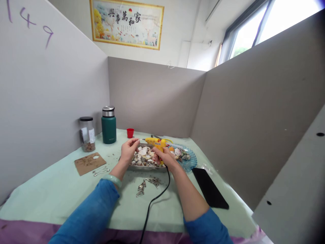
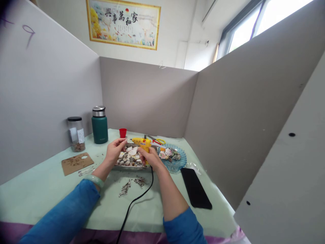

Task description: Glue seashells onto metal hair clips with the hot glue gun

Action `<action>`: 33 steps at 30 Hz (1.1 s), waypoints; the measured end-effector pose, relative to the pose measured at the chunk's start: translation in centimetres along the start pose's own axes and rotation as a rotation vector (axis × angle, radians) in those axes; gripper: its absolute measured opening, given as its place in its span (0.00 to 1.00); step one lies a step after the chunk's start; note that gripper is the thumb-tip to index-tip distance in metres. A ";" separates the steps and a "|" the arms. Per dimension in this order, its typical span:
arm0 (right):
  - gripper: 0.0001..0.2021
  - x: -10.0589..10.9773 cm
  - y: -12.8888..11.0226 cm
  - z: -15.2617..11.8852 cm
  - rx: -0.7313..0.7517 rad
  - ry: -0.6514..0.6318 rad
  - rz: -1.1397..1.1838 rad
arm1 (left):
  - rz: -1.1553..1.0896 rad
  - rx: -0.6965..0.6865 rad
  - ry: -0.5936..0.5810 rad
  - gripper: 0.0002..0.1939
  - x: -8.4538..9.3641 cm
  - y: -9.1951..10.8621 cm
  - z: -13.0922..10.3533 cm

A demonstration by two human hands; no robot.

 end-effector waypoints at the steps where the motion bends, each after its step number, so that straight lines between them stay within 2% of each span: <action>1: 0.19 0.0 0.0 0.0 -0.001 0.000 0.001 | -0.001 0.000 0.000 0.19 0.0 0.0 0.0; 33: 0.20 0.0 -0.8 -0.4 0.017 -0.013 -0.076 | 0.003 0.027 0.005 0.21 0.0 0.0 -0.1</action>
Point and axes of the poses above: each hand's wrist, its own z-axis towards the middle knuckle, its own x-axis out of the back of the hand, y = z × x, the point moved 4 cm from there along z, towards the middle knuckle, and after that the axes turned 11 degrees about y, right-handed, at the moved point
